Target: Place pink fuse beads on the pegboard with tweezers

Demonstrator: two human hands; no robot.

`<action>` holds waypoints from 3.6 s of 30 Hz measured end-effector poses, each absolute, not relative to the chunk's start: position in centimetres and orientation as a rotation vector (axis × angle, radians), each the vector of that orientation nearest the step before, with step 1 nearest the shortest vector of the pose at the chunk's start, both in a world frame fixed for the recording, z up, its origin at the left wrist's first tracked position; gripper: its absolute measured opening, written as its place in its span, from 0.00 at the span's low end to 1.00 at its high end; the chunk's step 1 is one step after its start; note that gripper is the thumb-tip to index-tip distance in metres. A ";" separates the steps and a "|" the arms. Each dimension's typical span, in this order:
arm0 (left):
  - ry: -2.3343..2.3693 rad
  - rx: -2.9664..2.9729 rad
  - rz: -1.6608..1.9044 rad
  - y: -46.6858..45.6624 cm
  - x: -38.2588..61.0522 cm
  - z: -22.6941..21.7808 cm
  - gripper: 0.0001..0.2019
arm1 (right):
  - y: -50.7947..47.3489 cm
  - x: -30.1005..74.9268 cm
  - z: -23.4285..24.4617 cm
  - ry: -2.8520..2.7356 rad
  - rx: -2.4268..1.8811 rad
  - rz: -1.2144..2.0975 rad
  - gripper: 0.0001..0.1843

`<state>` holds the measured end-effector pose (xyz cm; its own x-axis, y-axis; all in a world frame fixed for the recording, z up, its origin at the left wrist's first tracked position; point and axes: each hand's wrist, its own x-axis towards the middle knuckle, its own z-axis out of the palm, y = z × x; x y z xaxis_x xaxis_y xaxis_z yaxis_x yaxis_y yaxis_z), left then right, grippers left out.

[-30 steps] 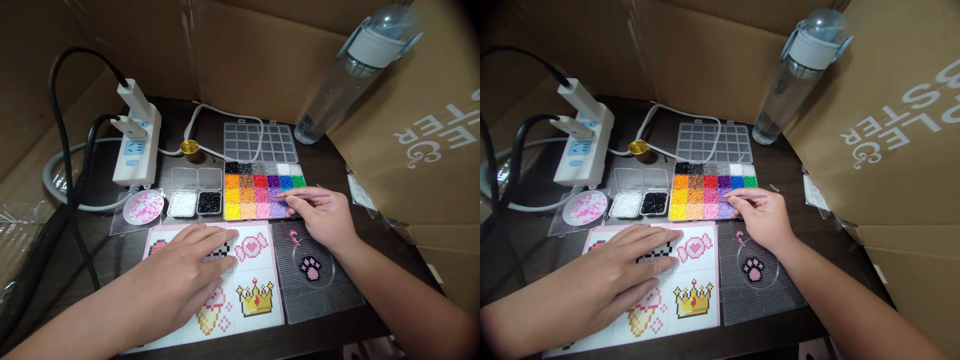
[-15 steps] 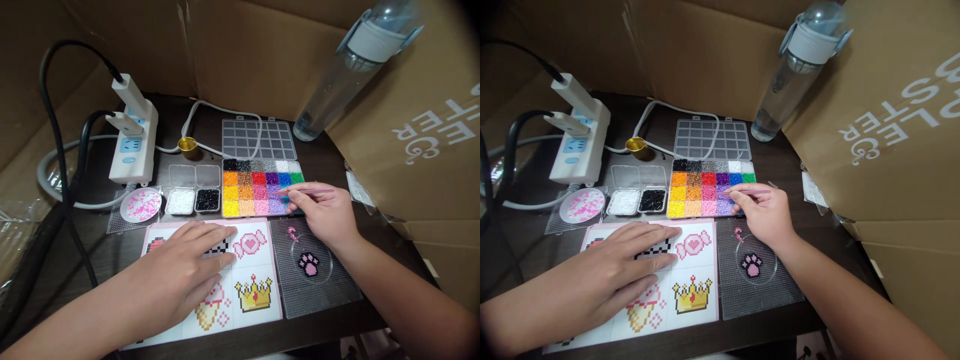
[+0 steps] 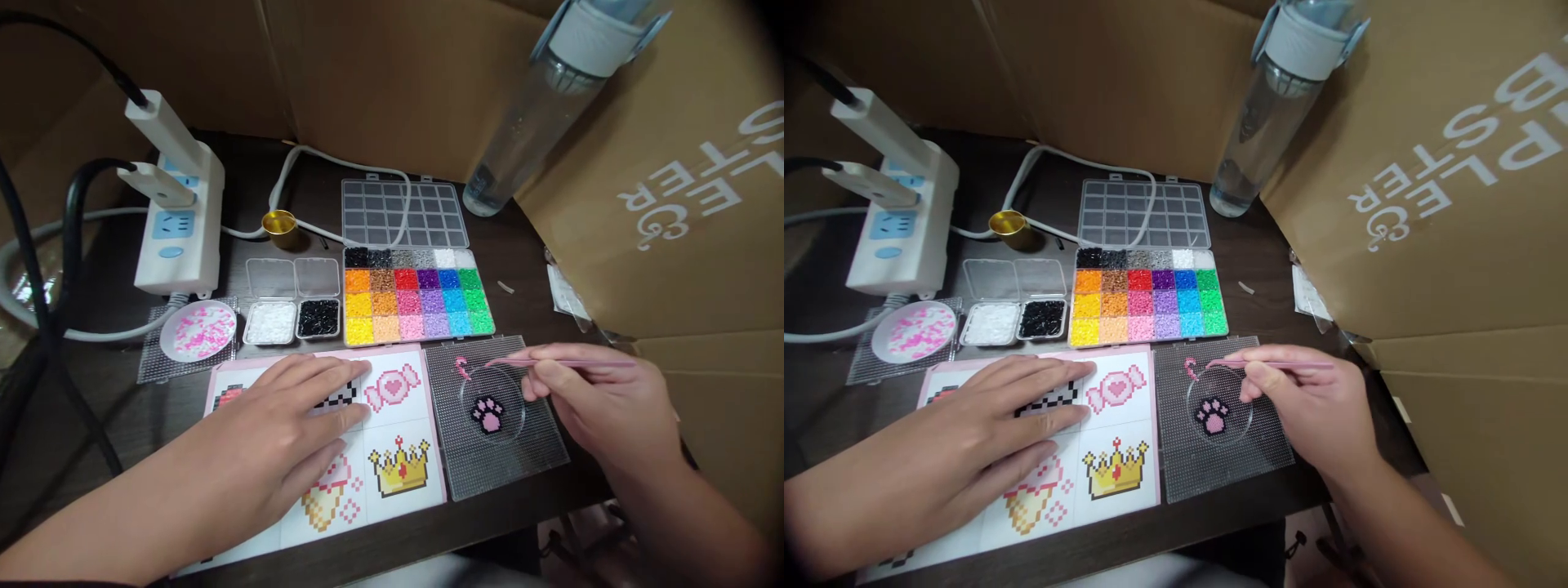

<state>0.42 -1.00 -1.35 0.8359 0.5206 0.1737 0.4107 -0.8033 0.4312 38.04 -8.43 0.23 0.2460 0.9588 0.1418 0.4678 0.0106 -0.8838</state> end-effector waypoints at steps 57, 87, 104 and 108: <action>0.681 2.705 0.382 -0.7 0.4 -1.7 0.21 | -9.4 36.5 -1.3 -1.328 -1.650 0.649 0.12; 0.643 2.661 0.356 -0.3 0.3 -1.4 0.21 | -9.3 36.4 -1.0 -1.312 -1.681 0.683 0.10; 0.651 2.705 0.261 -0.1 0.0 -1.1 0.19 | -9.8 37.7 -2.5 -1.166 -1.533 0.748 0.05; 0.648 2.676 0.199 0.3 -0.3 -0.9 0.21 | -8.4 38.6 -1.5 -1.163 -1.400 0.687 0.10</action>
<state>-0.33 0.34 -0.86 0.8838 0.4655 0.0471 0.4120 -0.8219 0.3935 38.64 -8.44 -1.53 0.3414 0.9163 0.2092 0.2592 0.1221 -0.9581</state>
